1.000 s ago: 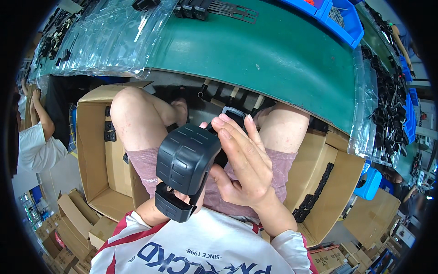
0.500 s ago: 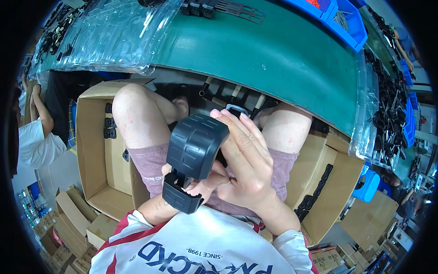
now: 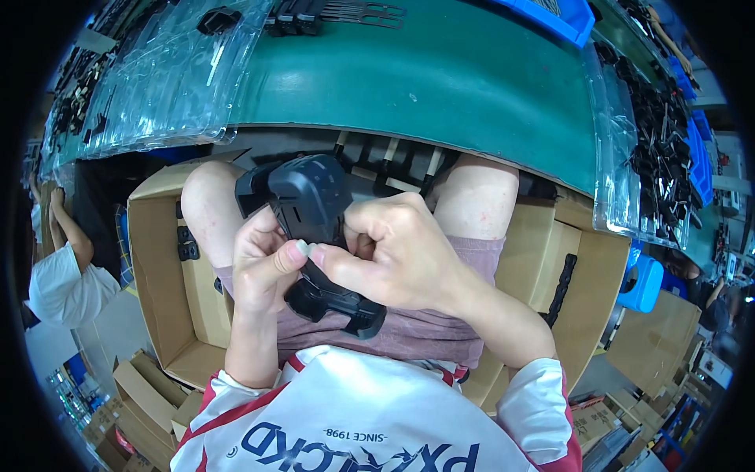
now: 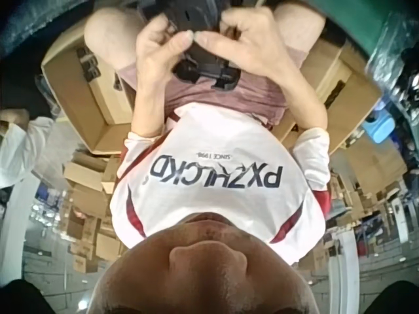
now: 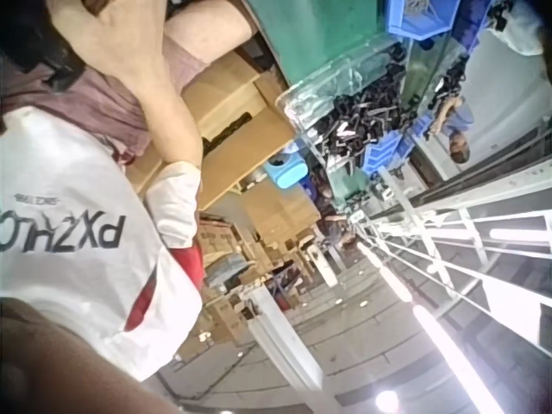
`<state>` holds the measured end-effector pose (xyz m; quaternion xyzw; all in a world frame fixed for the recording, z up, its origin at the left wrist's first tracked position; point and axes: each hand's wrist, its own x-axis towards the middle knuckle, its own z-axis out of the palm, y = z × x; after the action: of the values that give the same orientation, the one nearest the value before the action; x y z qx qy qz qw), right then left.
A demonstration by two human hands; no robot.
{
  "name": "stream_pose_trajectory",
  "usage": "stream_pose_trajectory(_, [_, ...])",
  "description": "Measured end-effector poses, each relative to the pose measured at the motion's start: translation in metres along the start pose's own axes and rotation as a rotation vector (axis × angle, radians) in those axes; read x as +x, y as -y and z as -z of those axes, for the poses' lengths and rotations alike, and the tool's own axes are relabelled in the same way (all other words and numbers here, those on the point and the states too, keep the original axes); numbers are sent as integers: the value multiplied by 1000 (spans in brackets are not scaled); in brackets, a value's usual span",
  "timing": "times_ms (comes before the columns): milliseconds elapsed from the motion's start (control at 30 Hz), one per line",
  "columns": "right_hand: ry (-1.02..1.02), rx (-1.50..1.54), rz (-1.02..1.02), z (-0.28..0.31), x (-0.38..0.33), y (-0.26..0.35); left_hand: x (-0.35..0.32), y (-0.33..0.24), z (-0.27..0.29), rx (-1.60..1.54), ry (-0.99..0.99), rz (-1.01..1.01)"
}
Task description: Assembling plastic phone holders by attaching various parts and small red components.
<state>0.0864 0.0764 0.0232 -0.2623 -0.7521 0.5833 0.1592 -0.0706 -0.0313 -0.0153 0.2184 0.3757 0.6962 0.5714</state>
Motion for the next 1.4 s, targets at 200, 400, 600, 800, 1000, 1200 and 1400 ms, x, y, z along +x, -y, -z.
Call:
stream_pose_trajectory(200, [-110,-14,130,-12,-3,-10,5,7,9,-107,74,104])
stream_pose_trajectory(400, [-130,-192,164,-1,4,-15,7,6,-5,226,-72,-55])
stream_pose_trajectory(600, [-509,260,463,-19,12,-9,9,3,-32,639,36,-255])
stream_pose_trajectory(800, [-526,412,563,-29,6,-19,22,30,-46,310,47,-598])
stream_pose_trajectory(1000, [-763,593,376,-32,18,-15,32,37,-55,475,-144,-537])
stream_pose_trajectory(1200, [-550,935,252,-45,15,10,29,33,-34,397,-60,-325])
stream_pose_trajectory(1400, [-192,599,-65,-28,13,-12,25,21,-18,234,276,-229])
